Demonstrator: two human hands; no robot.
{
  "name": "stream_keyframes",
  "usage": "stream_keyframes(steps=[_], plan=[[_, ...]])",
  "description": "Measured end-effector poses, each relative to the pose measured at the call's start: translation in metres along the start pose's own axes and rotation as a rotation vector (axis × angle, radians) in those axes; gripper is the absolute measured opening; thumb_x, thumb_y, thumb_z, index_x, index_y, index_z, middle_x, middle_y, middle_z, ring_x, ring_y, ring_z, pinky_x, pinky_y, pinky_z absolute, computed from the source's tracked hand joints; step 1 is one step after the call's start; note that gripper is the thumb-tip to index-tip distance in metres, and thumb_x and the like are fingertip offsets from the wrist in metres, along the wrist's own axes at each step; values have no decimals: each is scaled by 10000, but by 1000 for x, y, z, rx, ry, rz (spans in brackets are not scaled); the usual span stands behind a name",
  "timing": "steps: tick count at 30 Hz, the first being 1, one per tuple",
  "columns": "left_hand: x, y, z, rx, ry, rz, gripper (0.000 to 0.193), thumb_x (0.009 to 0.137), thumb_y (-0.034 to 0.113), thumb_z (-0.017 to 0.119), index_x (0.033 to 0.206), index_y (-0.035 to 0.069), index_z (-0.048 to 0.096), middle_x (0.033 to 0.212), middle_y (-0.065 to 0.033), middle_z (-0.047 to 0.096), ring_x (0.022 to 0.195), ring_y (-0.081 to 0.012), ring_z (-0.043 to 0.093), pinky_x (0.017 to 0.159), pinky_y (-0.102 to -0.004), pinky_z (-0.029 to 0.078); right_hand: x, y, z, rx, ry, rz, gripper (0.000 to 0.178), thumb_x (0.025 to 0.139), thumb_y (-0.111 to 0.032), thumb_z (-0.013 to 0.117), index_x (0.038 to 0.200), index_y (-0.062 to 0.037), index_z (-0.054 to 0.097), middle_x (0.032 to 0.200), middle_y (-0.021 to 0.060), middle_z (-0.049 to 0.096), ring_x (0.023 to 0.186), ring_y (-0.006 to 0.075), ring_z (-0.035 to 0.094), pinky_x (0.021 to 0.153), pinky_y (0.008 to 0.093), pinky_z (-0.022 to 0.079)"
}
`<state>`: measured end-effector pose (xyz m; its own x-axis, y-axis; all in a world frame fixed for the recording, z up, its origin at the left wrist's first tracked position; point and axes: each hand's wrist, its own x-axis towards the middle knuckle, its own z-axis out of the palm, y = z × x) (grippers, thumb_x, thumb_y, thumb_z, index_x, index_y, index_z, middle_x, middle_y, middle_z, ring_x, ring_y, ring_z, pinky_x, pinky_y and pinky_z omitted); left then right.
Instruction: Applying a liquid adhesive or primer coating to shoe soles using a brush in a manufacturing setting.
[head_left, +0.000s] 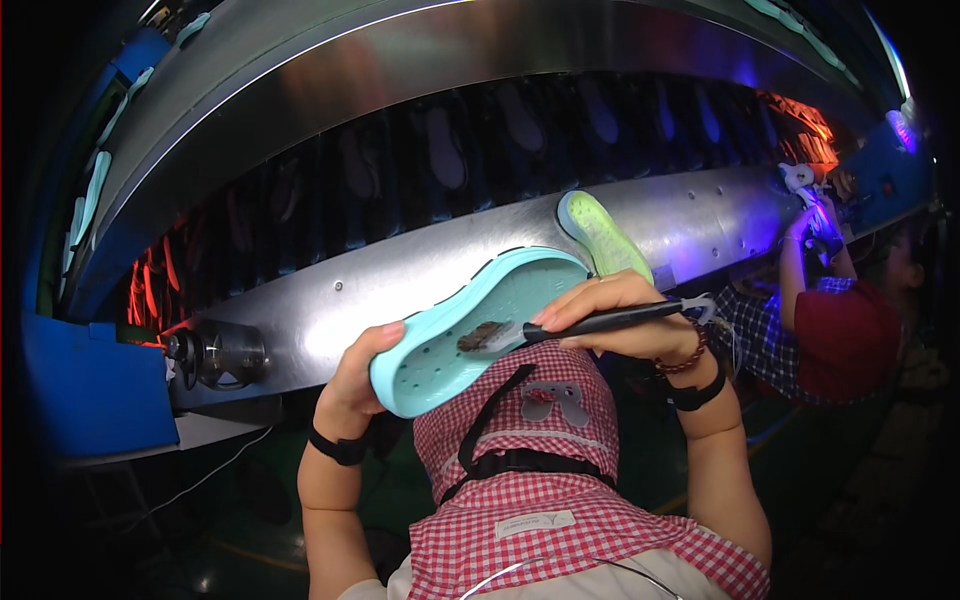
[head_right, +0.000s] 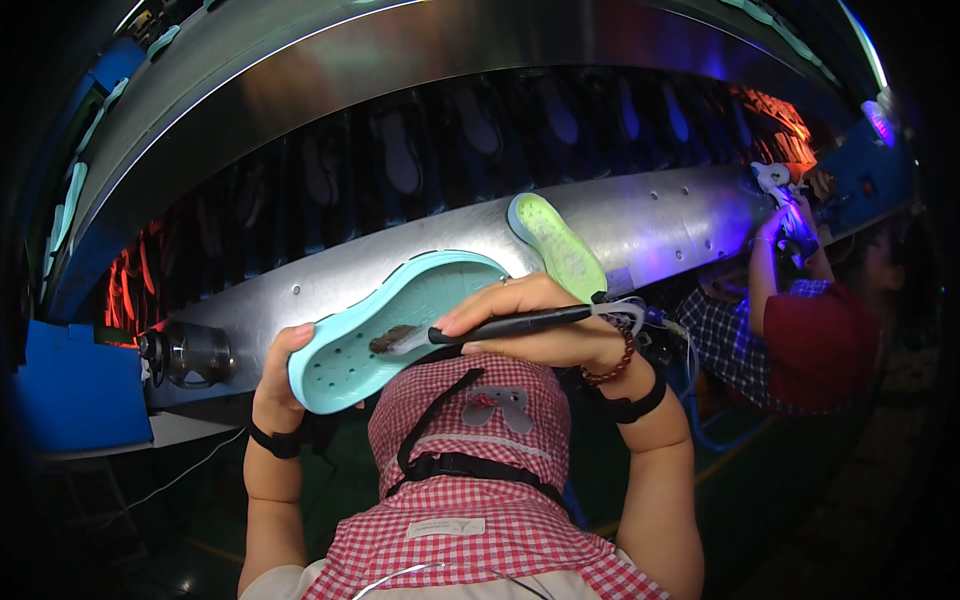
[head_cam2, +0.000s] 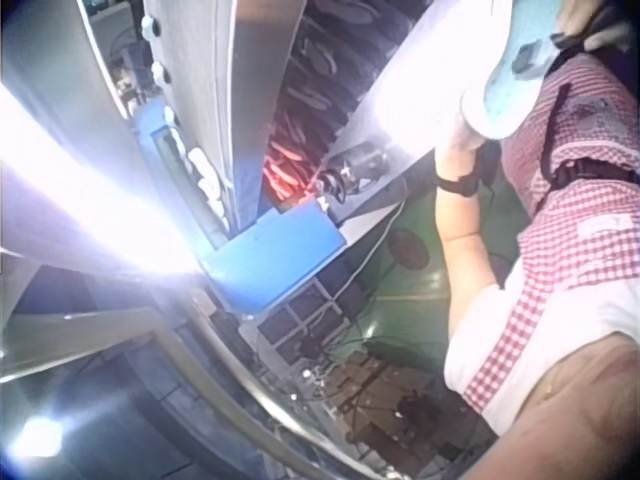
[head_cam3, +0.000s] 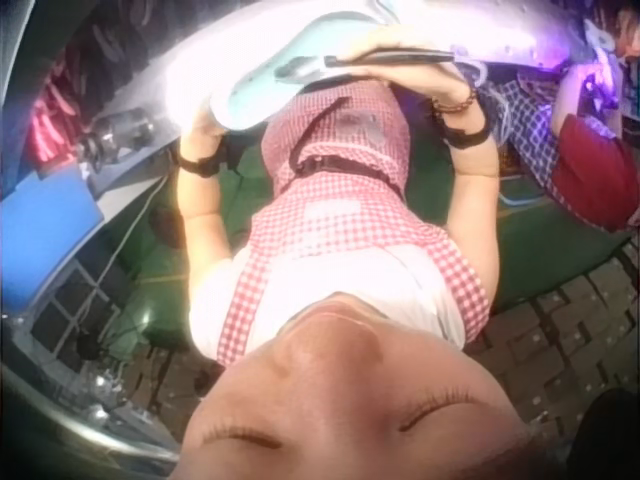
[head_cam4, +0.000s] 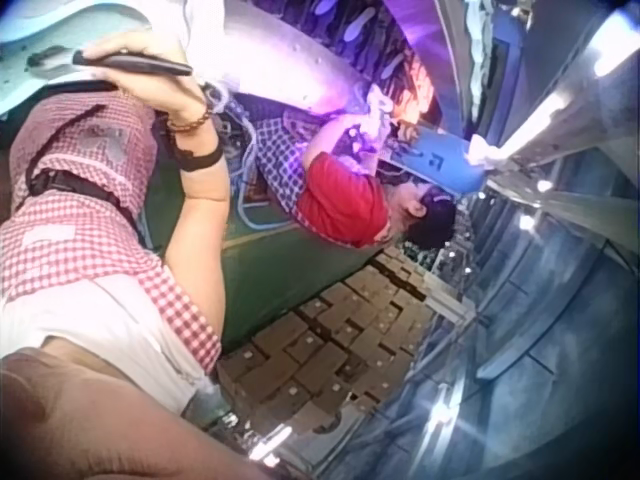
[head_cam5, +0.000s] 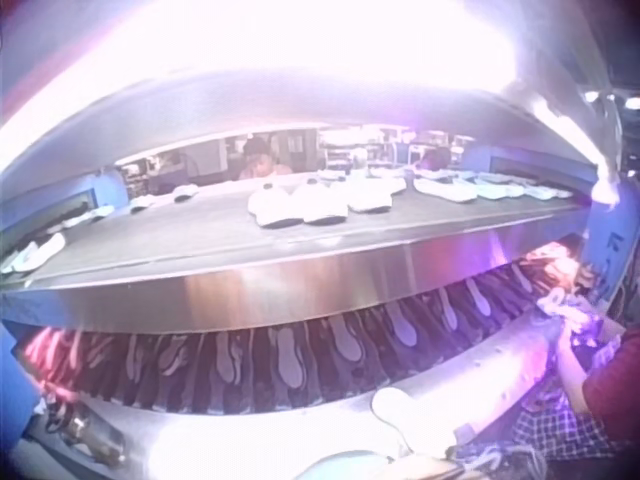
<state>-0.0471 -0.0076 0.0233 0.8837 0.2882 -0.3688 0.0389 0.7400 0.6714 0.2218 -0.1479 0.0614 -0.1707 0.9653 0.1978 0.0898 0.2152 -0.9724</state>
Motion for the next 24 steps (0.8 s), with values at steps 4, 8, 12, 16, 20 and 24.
stream_keyframes(steps=[4, 8, 12, 16, 20, 24], plan=[[-11, 6, 8, 177, 85, 120, 615, 831, 447, 424, 1198, -45, 462, 1145, -185, 536, 1012, -271, 547, 880, -347, 434, -11, -1, 2, -68, -69, 72, 194, 687, 31, 680, 877, 25, 646, 916, 158, 645, 901, 242, 623, 818, 309, 493], [5, -4, 5, -481, -42, 253, 610, 860, 537, 344, 1171, 34, 494, 1197, -127, 517, 1091, -288, 501, 956, -423, 376, -12, -21, 10, -32, 11, -177, 222, 678, -22, 701, 895, -13, 653, 884, 123, 653, 811, 201, 623, 757, 278, 471], [50, -46, 6, -568, -36, 312, 806, 813, 664, 271, 1296, 23, 339, 1266, -202, 416, 1155, -371, 407, 971, -517, 320, 0, 16, 33, -71, 241, 93, 176, 710, -64, 678, 881, -25, 658, 822, 62, 613, 708, 130, 565, 680, 256, 456], [52, -66, 4, -544, -33, 259, 865, 789, 711, 246, 1295, 15, 334, 1258, -232, 408, 1153, -367, 408, 971, -506, 320, 3, 43, 45, 180, 351, 305, 161, 729, -94, 674, 873, -23, 661, 821, 74, 618, 720, 102, 557, 642, 224, 453], [56, -64, 20, -577, 128, 355, 845, 799, 702, 246, 1277, 10, 325, 1200, -171, 454, 1114, -294, 444, 968, -425, 347, 7, 50, 56, -296, 328, -108, 200, 694, -5, 661, 894, -12, 646, 789, 74, 623, 686, 155, 572, 647, 264, 452], [52, -54, 2, -616, 282, 546, 783, 809, 677, 278, 1253, 41, 388, 1162, -150, 511, 1081, -303, 475, 954, -443, 359, -5, 30, 70, -535, 128, -256, 216, 652, -58, 702, 857, -25, 645, 780, 65, 643, 726, 211, 598, 676, 315, 463]])
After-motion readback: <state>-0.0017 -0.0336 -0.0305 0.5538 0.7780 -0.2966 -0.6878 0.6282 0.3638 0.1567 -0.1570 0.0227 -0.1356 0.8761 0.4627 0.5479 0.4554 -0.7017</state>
